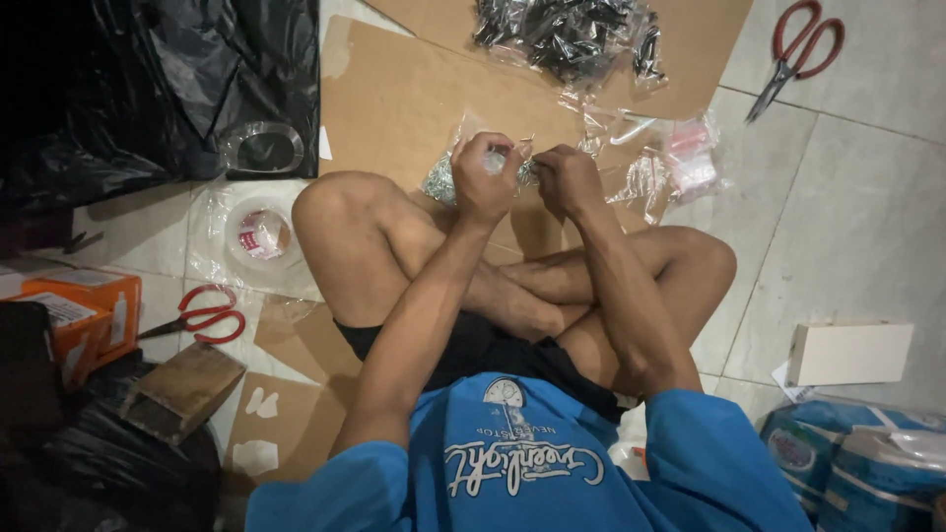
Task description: The person is sitting on the floor, picking up small metal hardware components from a pile and placing them into small plastic bags.
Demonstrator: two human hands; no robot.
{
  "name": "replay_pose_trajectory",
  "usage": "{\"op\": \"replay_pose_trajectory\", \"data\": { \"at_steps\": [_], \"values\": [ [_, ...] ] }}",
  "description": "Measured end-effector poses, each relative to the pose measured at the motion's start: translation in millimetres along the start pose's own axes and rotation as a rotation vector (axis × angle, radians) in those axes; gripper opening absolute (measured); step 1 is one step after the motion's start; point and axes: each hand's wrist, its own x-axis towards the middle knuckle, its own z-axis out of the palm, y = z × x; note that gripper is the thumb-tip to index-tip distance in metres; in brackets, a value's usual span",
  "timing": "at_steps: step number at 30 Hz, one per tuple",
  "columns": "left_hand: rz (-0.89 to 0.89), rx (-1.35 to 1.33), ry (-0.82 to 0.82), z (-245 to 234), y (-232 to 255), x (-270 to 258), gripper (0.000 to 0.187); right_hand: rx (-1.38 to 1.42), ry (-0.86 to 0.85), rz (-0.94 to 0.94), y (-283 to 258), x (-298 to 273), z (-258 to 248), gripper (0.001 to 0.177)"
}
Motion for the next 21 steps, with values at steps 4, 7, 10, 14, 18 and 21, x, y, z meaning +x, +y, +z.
{"op": "replay_pose_trajectory", "data": {
  "at_steps": [4, 7, 10, 14, 18, 21],
  "values": [
    [0.107, 0.09, -0.029, 7.4, -9.9, -10.4, 0.013, 0.181, 0.054, 0.089, -9.6, -0.4, -34.9, 0.018],
    [0.191, 0.138, -0.023, 15.0, -18.0, -16.4, 0.012, 0.376, 0.187, 0.081, -27.2, -6.0, -76.1, 0.017],
    [0.292, 0.166, -0.015, 19.3, -16.4, -20.7, 0.024, 0.765, 0.216, 0.161, -66.0, -19.7, -122.4, 0.015],
    [0.282, 0.152, -0.067, 22.6, -16.8, -21.8, 0.023, 0.887, 0.183, 0.161, -85.0, -27.0, -134.5, 0.015],
    [0.215, 0.108, 0.024, 22.9, -32.8, -19.8, 0.027, 0.757, 0.129, 0.258, -83.0, -23.5, -123.7, 0.01],
    [0.168, 0.125, 0.024, 12.1, -27.1, -17.4, 0.017, 0.221, -0.094, 0.319, -38.5, -26.0, -72.1, 0.015]
  ]
}}
